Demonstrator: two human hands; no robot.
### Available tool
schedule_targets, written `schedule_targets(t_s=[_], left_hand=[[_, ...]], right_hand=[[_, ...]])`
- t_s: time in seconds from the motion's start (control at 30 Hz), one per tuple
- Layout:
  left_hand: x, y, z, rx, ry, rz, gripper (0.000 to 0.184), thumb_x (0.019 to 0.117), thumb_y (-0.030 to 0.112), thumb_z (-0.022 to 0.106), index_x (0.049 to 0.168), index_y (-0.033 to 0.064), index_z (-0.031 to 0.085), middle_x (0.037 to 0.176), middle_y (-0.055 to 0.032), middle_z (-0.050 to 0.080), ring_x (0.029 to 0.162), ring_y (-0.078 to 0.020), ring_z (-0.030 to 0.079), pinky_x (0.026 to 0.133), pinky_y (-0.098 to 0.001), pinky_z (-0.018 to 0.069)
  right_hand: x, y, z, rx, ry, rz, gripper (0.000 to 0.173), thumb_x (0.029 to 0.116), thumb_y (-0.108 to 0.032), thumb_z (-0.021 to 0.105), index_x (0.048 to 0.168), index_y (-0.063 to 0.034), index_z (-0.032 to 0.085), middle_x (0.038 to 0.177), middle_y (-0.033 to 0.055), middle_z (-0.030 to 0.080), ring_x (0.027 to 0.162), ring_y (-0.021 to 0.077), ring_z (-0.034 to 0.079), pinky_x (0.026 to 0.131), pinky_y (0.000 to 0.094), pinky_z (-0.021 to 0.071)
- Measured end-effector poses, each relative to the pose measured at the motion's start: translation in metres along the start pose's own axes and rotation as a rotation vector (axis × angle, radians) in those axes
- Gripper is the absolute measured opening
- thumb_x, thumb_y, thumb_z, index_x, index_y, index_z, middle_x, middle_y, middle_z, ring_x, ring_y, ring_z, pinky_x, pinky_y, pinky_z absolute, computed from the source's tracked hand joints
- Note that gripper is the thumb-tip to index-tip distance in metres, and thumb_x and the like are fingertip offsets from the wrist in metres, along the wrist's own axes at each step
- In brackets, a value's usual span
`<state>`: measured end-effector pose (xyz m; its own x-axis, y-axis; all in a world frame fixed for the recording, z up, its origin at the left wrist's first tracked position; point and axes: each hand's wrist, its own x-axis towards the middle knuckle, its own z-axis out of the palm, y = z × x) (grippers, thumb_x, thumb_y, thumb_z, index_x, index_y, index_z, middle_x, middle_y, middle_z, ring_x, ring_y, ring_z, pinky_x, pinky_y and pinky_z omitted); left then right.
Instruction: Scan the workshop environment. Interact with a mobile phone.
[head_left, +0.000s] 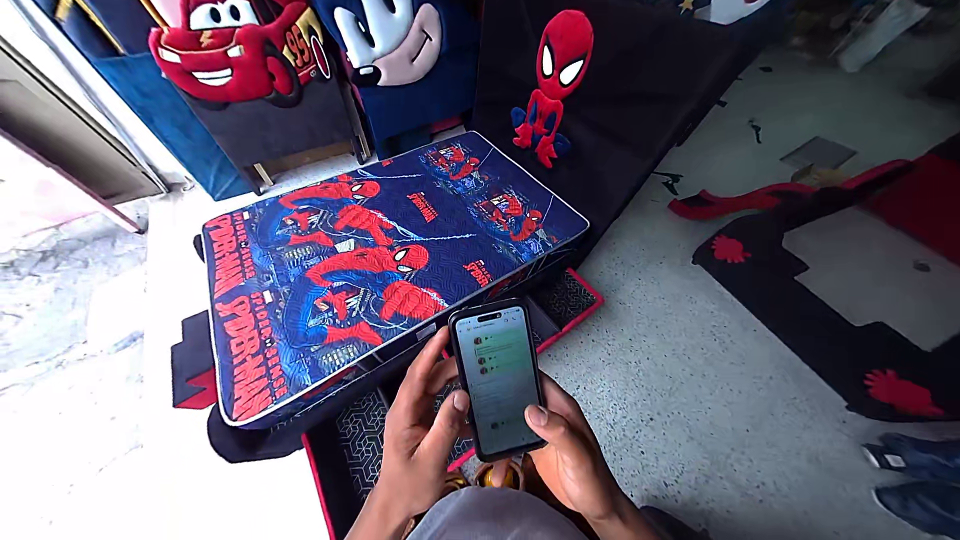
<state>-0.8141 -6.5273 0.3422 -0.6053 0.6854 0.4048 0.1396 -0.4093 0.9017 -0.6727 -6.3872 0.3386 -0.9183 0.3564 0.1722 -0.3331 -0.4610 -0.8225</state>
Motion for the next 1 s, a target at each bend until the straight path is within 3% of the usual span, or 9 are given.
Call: schedule_targets(t_s=[0.47,1.0], left_hand=[[-0.011,-0.011,0.015,-0.076,-0.042,-0.045,0.058,0.1055,0.020,0.057,0.159,0.0154,0.034,0.126,-0.0183,0.066,0.090,-0.0245,0.072,0.061,-0.0292,0.0624],[-0.015,-0.011,0.014,-0.080,-0.041,-0.049,0.058,0.1057,0.020,0.056,0.160,0.0158,0.034,0.128,-0.0183,0.065,0.095,-0.0267,0.072,0.066,-0.0322,0.0643]], right_hand=[[-0.022,-0.004,-0.009,-0.018,0.029,0.034,0.047,0.1074,-0.033,0.049,0.145,-0.0060,0.041,0.122,0.0276,0.063,0.091,0.0386,0.072,0.059,0.0467,0.0642],[-0.024,0.000,-0.009,-0.019,0.021,0.021,0.045,0.1096,-0.033,0.044,0.144,-0.0045,0.045,0.120,0.0275,0.064,0.090,0.0371,0.073,0.059,0.0449,0.0642]])
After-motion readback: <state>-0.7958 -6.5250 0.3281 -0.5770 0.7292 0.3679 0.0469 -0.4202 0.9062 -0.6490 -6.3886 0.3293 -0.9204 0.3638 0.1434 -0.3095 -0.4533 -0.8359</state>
